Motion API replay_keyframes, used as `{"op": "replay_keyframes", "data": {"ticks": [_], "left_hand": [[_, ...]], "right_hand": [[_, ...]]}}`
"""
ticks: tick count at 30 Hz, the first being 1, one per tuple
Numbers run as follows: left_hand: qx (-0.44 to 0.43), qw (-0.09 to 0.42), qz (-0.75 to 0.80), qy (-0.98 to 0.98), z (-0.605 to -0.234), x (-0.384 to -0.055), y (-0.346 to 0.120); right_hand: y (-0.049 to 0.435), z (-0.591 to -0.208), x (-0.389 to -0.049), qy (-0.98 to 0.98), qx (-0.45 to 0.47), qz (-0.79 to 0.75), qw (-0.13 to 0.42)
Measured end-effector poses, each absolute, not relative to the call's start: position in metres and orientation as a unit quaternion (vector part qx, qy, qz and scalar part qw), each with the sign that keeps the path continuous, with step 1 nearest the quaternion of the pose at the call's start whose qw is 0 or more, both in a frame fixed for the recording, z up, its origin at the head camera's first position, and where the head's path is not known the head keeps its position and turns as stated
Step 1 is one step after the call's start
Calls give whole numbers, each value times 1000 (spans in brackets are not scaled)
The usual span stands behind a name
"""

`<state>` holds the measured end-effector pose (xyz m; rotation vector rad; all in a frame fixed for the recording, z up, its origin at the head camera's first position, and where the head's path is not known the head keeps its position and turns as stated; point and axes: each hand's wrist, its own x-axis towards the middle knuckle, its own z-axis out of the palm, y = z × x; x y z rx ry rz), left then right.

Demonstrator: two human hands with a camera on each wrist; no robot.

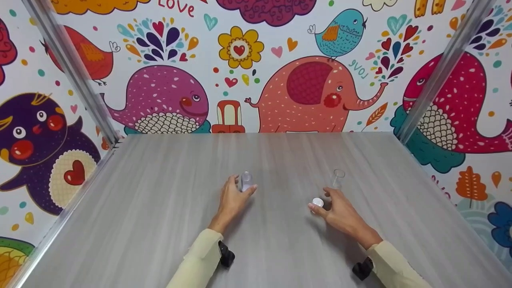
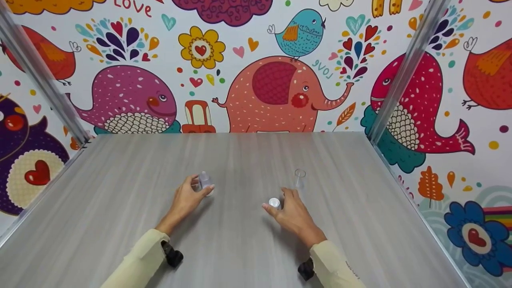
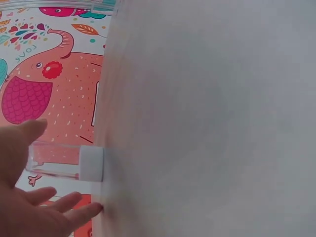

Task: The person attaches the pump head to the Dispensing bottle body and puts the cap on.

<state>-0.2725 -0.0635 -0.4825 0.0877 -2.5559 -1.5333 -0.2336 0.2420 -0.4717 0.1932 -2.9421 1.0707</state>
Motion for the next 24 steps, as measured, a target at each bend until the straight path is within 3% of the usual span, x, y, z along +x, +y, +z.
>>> {"op": "replay_keyframes", "data": {"ticks": [24], "left_hand": [[65, 87, -523, -845, -484, -285, -47]], "right_hand": [[228, -470, -234, -932, 34, 361, -10]]}}
